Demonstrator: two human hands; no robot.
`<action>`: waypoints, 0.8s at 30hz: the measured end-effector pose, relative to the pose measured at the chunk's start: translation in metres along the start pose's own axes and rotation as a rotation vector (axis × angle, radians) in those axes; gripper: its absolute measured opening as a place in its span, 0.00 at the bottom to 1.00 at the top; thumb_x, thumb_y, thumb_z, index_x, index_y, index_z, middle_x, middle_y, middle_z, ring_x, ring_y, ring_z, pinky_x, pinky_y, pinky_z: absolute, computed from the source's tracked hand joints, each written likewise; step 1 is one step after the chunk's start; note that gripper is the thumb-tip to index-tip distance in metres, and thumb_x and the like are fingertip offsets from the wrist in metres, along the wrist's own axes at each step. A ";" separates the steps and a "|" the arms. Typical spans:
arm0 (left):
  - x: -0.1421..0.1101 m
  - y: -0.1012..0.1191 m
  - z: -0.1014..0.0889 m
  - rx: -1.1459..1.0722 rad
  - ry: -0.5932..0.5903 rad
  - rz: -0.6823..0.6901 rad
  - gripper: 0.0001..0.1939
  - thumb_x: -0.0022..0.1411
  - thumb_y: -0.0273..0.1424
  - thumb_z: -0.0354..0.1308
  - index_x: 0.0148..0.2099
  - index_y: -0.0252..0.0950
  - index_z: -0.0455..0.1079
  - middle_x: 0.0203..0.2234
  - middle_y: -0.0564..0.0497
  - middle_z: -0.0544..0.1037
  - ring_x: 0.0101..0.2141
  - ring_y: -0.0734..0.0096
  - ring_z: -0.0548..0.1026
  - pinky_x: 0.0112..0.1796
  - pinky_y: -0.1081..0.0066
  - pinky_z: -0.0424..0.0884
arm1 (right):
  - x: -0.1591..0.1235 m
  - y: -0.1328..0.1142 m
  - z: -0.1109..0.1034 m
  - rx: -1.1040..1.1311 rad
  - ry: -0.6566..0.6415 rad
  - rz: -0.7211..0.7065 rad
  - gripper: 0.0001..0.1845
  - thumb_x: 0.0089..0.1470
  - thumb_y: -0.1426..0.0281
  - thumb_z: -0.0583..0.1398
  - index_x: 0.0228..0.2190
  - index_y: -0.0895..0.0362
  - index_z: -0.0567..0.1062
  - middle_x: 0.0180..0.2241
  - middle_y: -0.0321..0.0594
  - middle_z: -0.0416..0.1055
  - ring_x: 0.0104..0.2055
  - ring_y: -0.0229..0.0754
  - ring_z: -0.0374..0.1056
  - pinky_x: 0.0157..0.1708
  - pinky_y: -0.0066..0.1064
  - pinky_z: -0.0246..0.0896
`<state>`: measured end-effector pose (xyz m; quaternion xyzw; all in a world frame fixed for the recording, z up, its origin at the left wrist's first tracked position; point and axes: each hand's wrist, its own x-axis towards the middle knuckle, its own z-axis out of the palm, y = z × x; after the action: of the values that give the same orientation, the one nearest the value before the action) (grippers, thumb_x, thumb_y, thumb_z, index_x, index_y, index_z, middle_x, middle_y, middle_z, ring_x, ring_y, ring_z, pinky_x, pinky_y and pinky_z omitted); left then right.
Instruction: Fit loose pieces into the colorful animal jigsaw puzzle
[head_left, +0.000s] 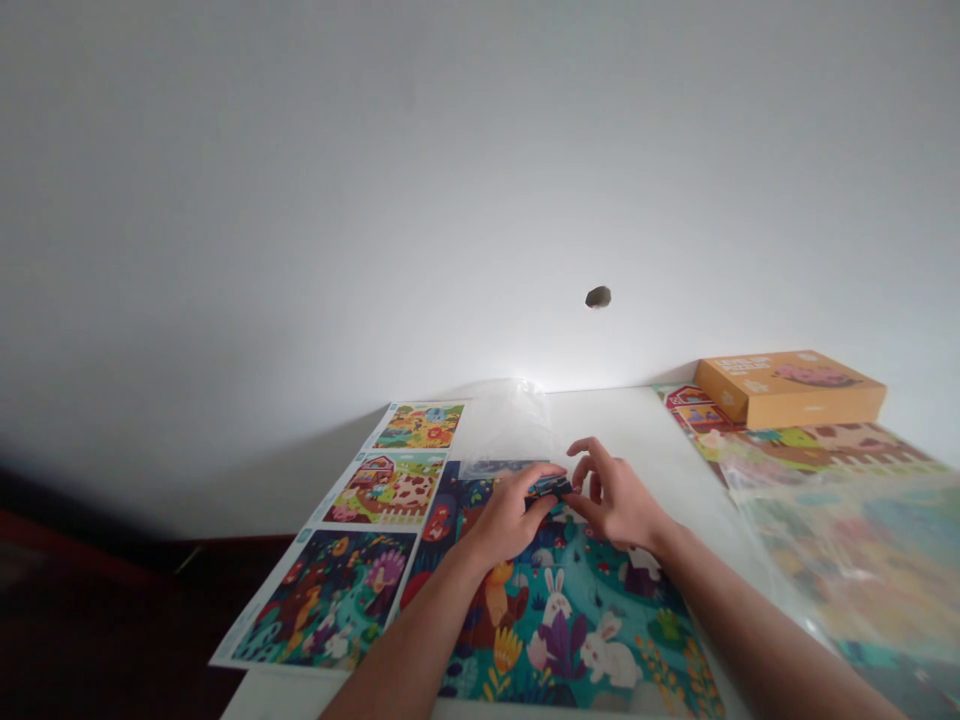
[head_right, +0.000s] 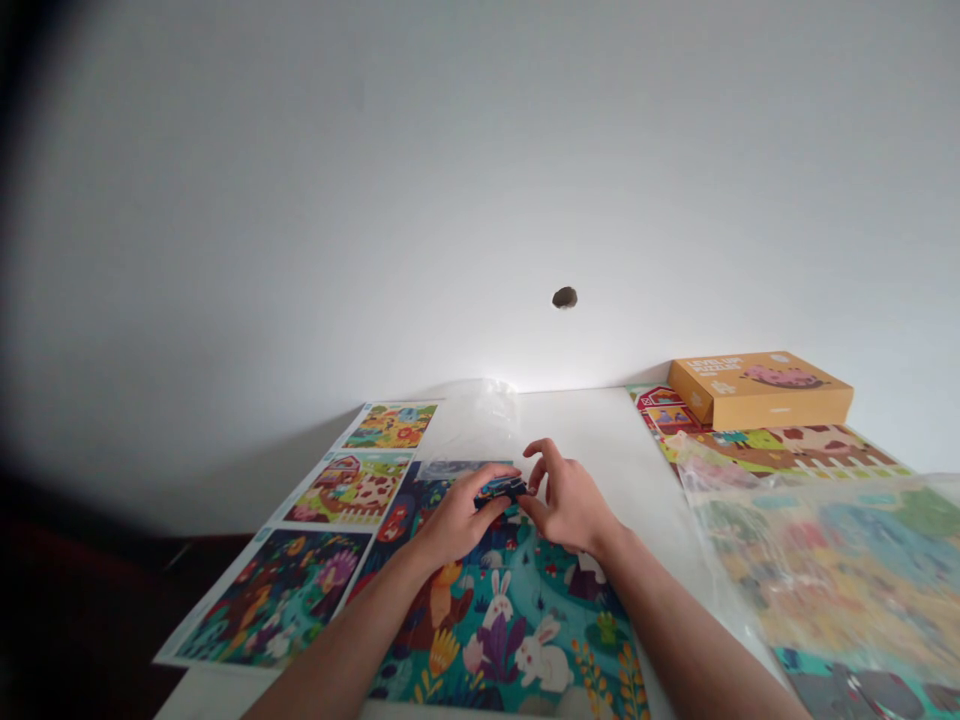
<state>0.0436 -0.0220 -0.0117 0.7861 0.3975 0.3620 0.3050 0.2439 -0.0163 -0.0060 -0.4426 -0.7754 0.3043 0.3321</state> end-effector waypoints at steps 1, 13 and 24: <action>-0.001 0.001 0.000 -0.004 0.013 0.005 0.15 0.63 0.27 0.55 0.52 0.42 0.70 0.48 0.49 0.77 0.50 0.62 0.73 0.53 0.64 0.66 | 0.000 -0.001 -0.003 -0.032 -0.045 0.019 0.27 0.47 0.71 0.61 0.49 0.54 0.59 0.28 0.32 0.73 0.24 0.37 0.67 0.26 0.27 0.55; -0.002 -0.011 -0.002 0.066 0.162 -0.025 0.13 0.66 0.29 0.51 0.52 0.40 0.68 0.47 0.48 0.77 0.49 0.62 0.73 0.51 0.64 0.67 | -0.003 -0.008 -0.006 -0.411 -0.256 0.011 0.26 0.38 0.57 0.70 0.39 0.53 0.73 0.31 0.37 0.74 0.32 0.45 0.70 0.29 0.30 0.50; 0.001 -0.012 -0.002 0.075 0.203 -0.066 0.14 0.68 0.29 0.47 0.52 0.40 0.68 0.47 0.48 0.76 0.50 0.63 0.73 0.53 0.64 0.67 | -0.003 -0.006 -0.014 -0.306 -0.289 -0.075 0.07 0.40 0.68 0.67 0.25 0.55 0.74 0.29 0.35 0.71 0.29 0.39 0.66 0.29 0.28 0.53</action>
<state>0.0377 -0.0150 -0.0194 0.7428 0.4653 0.4144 0.2450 0.2530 -0.0194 0.0066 -0.4103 -0.8681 0.2308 0.1573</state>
